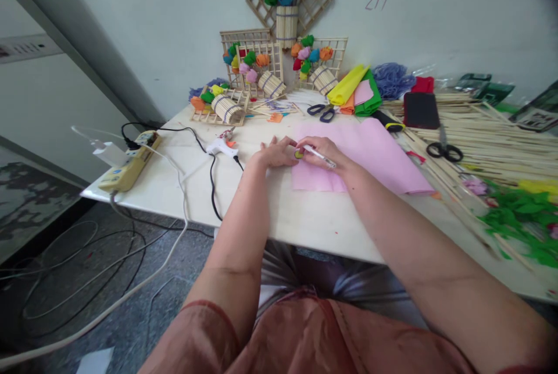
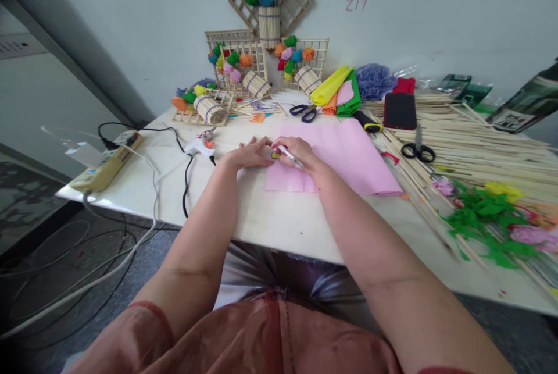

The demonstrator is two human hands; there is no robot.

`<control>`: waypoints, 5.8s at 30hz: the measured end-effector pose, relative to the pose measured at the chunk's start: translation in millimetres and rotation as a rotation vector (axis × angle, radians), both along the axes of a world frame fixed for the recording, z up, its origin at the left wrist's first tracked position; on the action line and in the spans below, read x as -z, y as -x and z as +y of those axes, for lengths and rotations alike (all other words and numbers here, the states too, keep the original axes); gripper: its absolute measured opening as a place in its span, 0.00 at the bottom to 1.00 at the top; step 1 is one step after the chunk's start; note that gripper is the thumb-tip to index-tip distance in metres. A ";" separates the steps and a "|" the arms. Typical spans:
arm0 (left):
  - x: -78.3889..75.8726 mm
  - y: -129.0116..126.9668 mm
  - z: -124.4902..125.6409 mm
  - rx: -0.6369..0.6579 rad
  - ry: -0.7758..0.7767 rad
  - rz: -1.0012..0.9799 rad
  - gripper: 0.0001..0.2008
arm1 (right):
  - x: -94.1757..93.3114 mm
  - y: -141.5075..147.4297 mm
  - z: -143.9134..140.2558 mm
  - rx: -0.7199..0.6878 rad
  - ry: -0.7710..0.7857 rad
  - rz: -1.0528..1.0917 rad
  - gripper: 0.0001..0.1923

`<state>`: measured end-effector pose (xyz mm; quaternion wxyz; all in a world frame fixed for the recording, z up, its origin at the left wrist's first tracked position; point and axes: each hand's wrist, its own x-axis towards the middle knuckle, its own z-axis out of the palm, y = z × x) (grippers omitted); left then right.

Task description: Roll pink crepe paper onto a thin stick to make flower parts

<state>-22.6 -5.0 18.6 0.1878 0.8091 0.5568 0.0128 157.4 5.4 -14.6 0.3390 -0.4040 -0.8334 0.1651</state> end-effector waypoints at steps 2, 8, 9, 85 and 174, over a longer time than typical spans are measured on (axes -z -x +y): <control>0.4 0.0 0.9 0.001 0.002 0.010 0.29 | 0.4 2.2 -0.4 0.029 -0.059 -0.072 0.14; 3.6 1.4 3.8 0.005 0.004 0.019 0.30 | -0.2 3.5 0.9 0.067 -0.045 0.032 0.09; 3.7 1.7 3.7 0.011 0.006 0.018 0.30 | -0.8 2.4 1.5 0.081 -0.032 0.063 0.09; 23.4 -34.1 7.8 -0.097 -0.302 -0.078 0.26 | 1.6 -21.1 -4.8 0.115 0.086 0.134 0.16; 15.3 -36.4 1.8 -0.163 -0.341 -0.134 0.13 | -4.3 -17.8 -12.0 0.255 0.080 -0.044 0.16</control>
